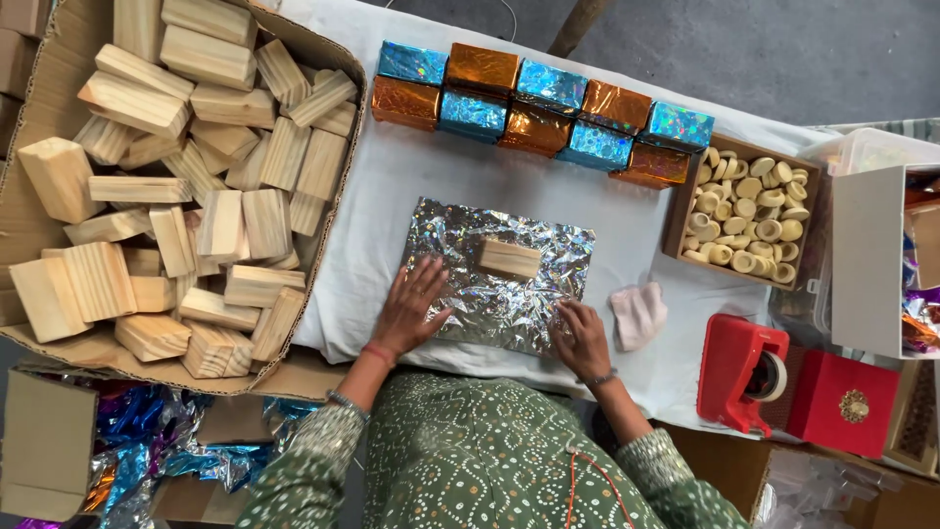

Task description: The person wraps small wooden blocks in shiny blue and silver foil paper. They pick up a block, place it on the foil, fold the paper around it, and secure the wrapped block with tape from a red dispenser.

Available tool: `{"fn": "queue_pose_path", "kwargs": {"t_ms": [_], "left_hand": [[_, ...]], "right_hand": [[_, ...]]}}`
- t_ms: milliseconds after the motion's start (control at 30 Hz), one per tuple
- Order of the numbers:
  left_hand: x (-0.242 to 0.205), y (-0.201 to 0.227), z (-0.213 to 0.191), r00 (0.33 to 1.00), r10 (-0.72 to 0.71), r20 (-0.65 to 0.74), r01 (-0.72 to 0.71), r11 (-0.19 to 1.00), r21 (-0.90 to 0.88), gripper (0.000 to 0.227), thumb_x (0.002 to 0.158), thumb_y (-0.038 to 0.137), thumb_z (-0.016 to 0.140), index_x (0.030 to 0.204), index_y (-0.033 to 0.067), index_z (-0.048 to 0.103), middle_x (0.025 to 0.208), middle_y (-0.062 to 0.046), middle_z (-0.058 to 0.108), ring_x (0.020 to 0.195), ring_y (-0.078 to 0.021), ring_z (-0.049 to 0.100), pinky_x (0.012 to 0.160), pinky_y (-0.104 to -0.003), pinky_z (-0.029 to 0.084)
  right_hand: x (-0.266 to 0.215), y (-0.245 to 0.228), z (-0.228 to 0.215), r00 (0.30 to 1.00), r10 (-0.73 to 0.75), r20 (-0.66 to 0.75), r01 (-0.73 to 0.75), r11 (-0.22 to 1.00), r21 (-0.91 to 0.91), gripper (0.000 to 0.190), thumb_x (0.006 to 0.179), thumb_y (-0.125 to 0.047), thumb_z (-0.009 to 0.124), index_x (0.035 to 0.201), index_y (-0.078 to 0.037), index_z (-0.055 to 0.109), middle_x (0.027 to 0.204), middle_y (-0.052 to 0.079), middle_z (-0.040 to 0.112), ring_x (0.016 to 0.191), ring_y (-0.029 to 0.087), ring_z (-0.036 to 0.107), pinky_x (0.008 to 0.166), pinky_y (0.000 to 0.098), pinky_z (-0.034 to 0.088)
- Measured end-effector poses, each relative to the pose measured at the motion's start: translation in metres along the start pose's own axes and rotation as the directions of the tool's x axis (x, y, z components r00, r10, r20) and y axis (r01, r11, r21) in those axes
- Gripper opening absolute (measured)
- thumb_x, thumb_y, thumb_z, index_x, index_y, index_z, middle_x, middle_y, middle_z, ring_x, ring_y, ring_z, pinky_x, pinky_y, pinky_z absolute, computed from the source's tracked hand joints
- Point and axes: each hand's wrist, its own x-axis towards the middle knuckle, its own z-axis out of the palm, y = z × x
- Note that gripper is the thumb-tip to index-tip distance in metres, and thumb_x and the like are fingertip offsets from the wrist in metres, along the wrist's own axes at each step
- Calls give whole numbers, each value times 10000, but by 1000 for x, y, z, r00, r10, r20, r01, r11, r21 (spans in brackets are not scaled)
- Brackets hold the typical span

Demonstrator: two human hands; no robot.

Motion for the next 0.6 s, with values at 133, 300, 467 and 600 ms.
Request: {"fn": "queue_pose_path", "kwargs": {"t_ms": [133,300,467,600], "left_hand": [[-35,-12,-9,993,61,102,-63,998,11,701,923,376,598,1547,132,392,1682,-46,258,1571,-226,197,1267,-509,171],[-47,-23,-16,961,-92,262,44,982,183,934,742,215,643,1606,228,290,1702,18,222,1568,-171,202,1271,-494,169],[-50,-28,-10,945,-99,311,54,987,149,991,715,310,705,1595,283,250,1688,28,196,1558,-172,171,1253,-520,150],[-51,-31,-8,960,-57,275,17,989,147,1031,716,457,767,1591,278,251,1678,16,198,1551,-188,164,1241,-533,144]], "right_hand": [[-36,19,-14,996,81,25,-81,997,-18,713,650,55,638,1346,-97,627,1343,115,627,1253,339,571,1041,430,473],[-40,26,-25,992,58,113,-57,998,-13,810,640,53,612,1432,-107,550,1414,122,570,1278,349,542,1091,447,456],[-41,27,-21,989,-41,144,50,997,-60,802,664,-54,705,1438,-142,514,1436,161,502,1275,378,502,1065,481,432],[-48,37,-11,978,-123,169,150,976,-159,788,728,-95,733,1477,-197,511,1474,140,484,1310,349,499,1078,461,446]]}}
